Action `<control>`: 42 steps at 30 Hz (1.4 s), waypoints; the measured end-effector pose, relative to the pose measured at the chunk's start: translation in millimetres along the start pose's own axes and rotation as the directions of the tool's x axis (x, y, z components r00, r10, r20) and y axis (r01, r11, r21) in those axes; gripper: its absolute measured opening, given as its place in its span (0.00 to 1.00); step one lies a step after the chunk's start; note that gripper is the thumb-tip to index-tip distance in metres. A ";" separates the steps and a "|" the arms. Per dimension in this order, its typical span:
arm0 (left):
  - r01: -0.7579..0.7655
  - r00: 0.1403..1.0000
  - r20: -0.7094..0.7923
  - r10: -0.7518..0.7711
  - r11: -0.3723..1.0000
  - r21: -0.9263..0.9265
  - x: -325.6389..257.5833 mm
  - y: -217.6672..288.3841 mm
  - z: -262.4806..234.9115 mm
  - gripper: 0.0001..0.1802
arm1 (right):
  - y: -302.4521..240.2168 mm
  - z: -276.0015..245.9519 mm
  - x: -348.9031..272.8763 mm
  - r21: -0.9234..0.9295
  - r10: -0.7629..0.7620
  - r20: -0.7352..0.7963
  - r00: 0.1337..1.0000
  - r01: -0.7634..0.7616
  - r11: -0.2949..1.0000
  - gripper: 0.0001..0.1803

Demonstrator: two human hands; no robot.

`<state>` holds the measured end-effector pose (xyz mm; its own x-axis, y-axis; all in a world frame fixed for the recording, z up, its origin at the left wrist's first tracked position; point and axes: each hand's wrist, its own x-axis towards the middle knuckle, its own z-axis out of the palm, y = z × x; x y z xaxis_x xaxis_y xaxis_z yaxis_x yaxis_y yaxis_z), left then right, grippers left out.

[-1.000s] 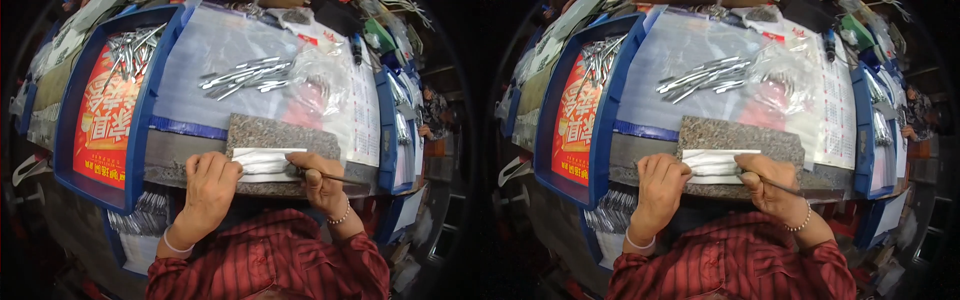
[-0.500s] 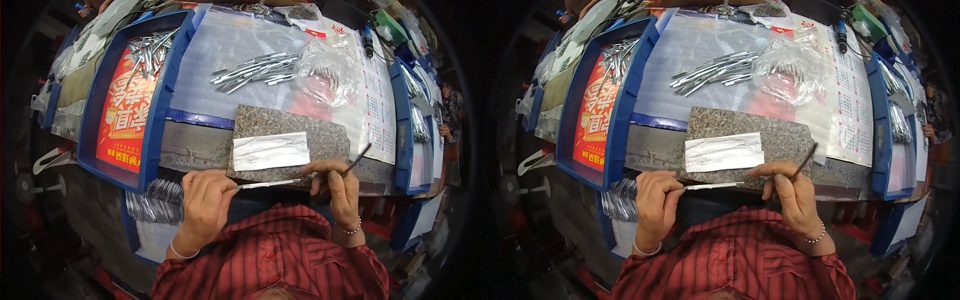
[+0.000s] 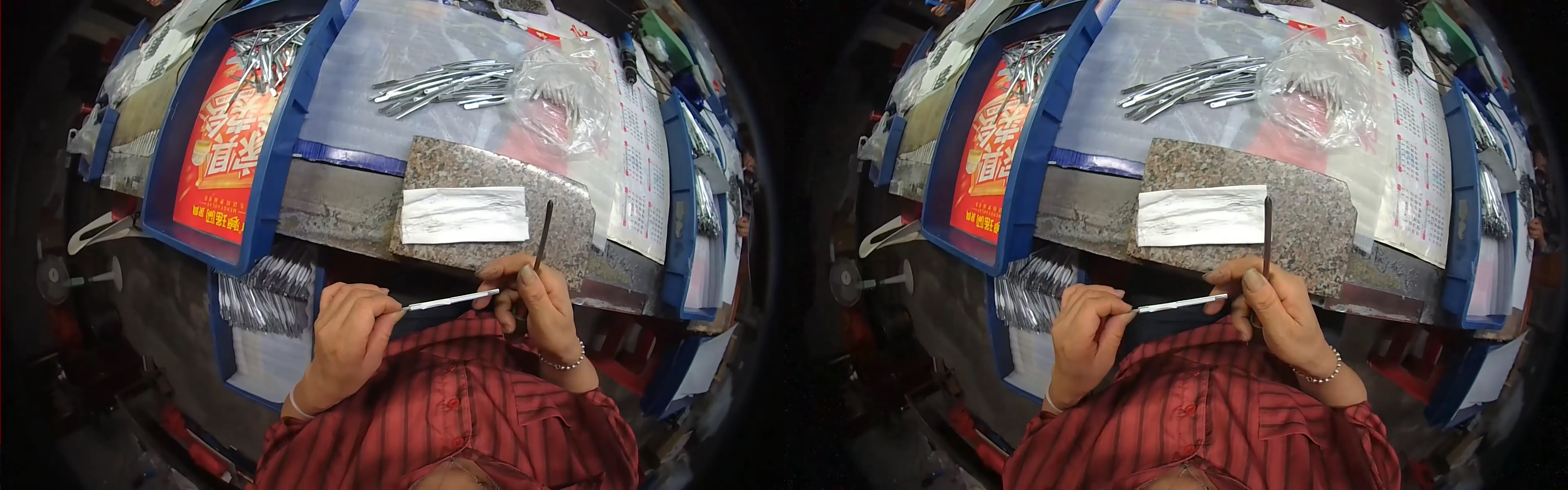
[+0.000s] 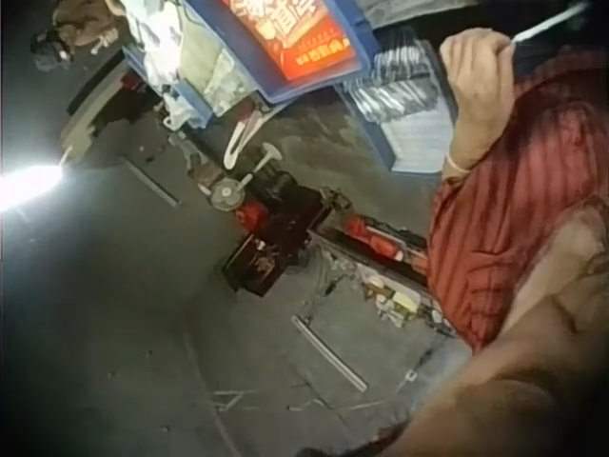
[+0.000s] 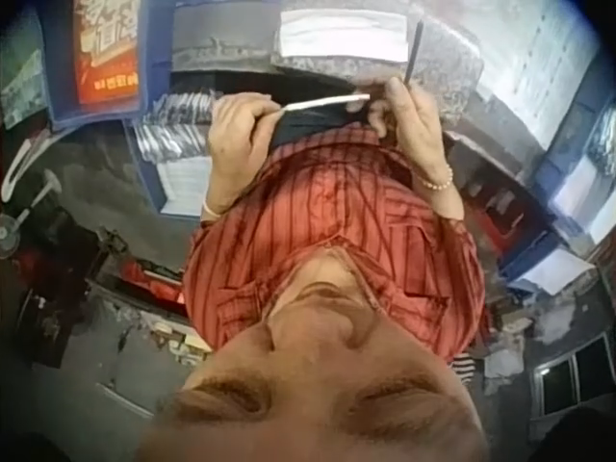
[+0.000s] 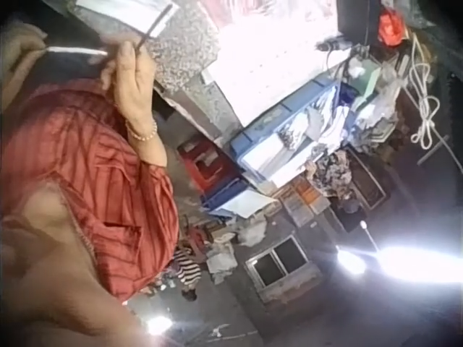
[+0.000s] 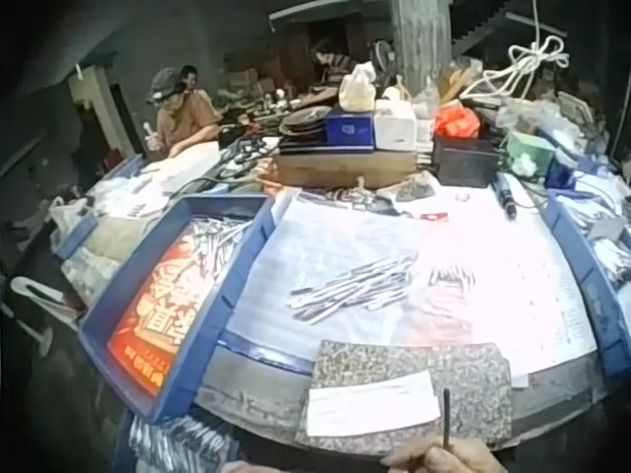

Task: Polishing or deburring small metal rods on a cloth/paper placed over a stone block.

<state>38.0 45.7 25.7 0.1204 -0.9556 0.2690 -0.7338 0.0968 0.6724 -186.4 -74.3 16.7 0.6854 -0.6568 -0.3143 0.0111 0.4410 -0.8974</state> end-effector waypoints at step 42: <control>0.721 0.668 -0.344 -0.660 0.689 0.077 -186.0 -137.2 -66.8 0.06 | 21.9 70.9 33.0 -0.523 -0.047 0.229 0.972 0.164 0.836 0.08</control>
<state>160.9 228.7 -70.5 0.7949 -0.6061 -0.0270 -0.4701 -0.6434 0.6042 -111.9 -43.0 8.6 0.8328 -0.5191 -0.1925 -0.2595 -0.0590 -0.9639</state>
